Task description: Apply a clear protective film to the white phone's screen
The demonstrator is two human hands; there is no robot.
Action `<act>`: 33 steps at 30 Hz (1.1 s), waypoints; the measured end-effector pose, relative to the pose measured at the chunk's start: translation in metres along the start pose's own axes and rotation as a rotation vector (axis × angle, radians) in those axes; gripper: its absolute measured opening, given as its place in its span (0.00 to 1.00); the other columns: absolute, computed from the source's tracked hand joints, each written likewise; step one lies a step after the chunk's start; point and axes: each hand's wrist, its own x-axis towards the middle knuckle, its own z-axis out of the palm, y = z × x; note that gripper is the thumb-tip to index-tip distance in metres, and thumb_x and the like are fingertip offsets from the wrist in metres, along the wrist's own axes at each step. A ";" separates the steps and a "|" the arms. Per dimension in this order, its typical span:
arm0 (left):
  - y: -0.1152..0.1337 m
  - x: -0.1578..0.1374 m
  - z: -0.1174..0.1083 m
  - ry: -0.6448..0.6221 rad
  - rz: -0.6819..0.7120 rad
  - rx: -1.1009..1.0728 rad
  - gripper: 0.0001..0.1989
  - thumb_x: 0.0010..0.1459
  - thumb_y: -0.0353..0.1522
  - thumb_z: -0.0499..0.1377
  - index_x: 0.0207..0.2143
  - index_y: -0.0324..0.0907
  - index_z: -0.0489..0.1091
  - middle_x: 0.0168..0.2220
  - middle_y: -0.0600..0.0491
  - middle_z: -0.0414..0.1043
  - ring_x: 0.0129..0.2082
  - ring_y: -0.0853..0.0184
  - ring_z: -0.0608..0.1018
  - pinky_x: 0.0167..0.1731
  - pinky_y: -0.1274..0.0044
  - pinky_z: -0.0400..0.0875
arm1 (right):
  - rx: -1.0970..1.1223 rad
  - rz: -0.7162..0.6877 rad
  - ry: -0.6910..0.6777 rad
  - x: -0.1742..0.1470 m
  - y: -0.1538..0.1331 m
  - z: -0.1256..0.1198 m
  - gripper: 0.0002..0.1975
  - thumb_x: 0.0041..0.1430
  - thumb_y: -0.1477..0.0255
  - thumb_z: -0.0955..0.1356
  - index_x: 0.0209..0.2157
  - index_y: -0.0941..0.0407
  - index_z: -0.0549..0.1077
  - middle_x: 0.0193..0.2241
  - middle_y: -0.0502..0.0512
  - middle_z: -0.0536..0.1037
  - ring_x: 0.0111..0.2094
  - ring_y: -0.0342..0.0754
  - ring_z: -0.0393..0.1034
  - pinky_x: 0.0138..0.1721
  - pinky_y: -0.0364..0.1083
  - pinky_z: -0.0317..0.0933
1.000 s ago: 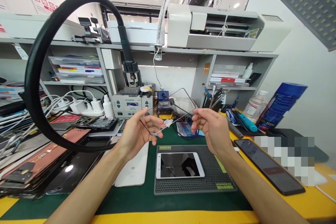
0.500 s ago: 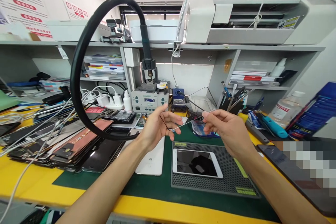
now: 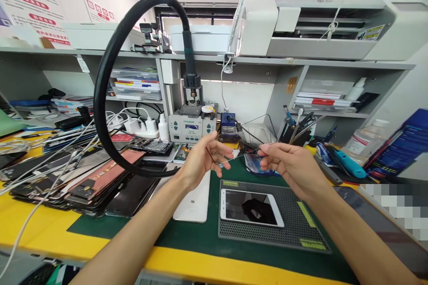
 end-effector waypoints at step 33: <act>0.001 -0.005 0.007 0.010 0.154 0.215 0.28 0.57 0.54 0.61 0.32 0.36 0.81 0.31 0.42 0.77 0.29 0.58 0.77 0.20 0.72 0.72 | 0.103 0.079 -0.023 0.000 0.006 0.003 0.11 0.49 0.69 0.78 0.31 0.60 0.78 0.27 0.54 0.79 0.25 0.46 0.75 0.28 0.45 0.73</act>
